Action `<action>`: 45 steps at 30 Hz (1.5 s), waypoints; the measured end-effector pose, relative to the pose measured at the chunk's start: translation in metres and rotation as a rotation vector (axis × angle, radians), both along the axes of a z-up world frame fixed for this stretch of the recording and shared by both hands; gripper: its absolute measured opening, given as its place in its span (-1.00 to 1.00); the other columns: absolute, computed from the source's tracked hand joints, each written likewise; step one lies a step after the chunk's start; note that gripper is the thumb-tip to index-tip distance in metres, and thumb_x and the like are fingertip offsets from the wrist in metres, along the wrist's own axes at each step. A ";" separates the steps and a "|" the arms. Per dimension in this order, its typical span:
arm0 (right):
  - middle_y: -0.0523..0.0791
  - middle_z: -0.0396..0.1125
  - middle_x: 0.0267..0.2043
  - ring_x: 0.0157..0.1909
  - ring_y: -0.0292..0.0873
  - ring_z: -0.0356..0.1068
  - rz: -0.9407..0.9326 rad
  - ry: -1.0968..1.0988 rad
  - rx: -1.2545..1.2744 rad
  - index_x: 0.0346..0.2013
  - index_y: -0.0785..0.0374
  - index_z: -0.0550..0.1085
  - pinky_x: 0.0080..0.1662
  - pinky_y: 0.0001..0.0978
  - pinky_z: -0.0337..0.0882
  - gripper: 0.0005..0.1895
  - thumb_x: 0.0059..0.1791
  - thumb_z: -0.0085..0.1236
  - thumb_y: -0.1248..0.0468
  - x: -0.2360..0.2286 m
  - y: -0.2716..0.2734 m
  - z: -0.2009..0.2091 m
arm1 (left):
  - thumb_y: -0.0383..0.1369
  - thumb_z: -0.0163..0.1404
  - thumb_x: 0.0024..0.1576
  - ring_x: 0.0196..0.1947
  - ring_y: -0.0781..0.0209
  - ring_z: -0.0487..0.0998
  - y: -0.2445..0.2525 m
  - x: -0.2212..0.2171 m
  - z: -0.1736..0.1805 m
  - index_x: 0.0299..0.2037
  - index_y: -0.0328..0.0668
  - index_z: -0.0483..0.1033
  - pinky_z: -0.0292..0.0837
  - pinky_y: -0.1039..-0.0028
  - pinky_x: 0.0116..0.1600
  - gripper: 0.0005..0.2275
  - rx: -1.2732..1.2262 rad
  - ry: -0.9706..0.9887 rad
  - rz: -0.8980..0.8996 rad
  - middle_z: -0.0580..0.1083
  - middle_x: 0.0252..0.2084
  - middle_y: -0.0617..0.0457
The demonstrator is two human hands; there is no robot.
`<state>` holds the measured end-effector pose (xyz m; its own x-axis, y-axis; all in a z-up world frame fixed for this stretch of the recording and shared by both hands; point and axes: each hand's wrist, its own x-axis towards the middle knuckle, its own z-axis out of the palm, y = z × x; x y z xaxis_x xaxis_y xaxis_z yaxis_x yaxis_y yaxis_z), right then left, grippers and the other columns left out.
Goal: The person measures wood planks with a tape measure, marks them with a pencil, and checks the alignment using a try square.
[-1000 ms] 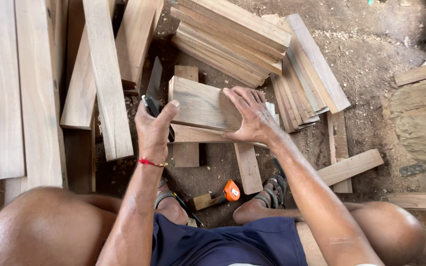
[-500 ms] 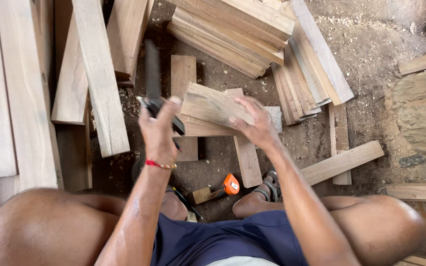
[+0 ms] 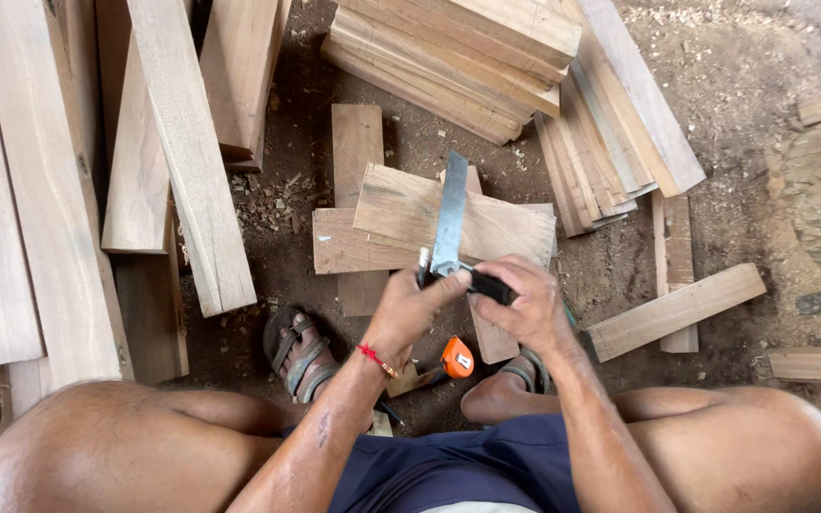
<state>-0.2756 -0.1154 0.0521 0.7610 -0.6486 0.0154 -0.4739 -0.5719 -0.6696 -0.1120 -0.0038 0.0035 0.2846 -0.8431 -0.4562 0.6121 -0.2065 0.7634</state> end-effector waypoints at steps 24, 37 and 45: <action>-0.13 0.42 -0.14 -0.02 -0.08 0.40 0.094 -0.044 -0.302 -0.11 0.17 0.61 0.10 -0.18 0.40 -0.52 -0.30 0.53 0.25 0.004 -0.029 -0.028 | -0.24 -0.08 0.37 -0.26 0.36 0.54 0.006 0.083 0.064 0.04 -0.26 0.58 0.52 0.52 -0.14 -0.73 -0.237 -0.500 0.401 0.57 -0.28 0.06; -0.16 0.42 -0.14 -0.02 -0.11 0.38 0.097 -0.076 -0.306 -0.09 0.10 0.62 0.07 -0.23 0.44 -0.48 -0.32 0.57 0.20 0.006 -0.031 -0.039 | -0.38 -0.04 0.33 -0.21 0.44 0.45 0.003 0.072 0.054 0.11 -0.30 0.57 0.41 0.60 -0.13 -0.76 -0.159 -0.514 0.334 0.54 -0.18 0.12; -0.17 0.42 -0.14 -0.02 -0.13 0.38 0.075 -0.071 -0.271 -0.08 0.08 0.63 0.06 -0.26 0.45 -0.48 -0.32 0.57 0.20 0.005 -0.031 -0.042 | -0.39 -0.01 0.32 -0.19 0.44 0.48 0.000 0.067 0.046 0.07 -0.29 0.59 0.43 0.59 -0.07 -0.79 -0.149 -0.604 0.306 0.55 -0.22 0.12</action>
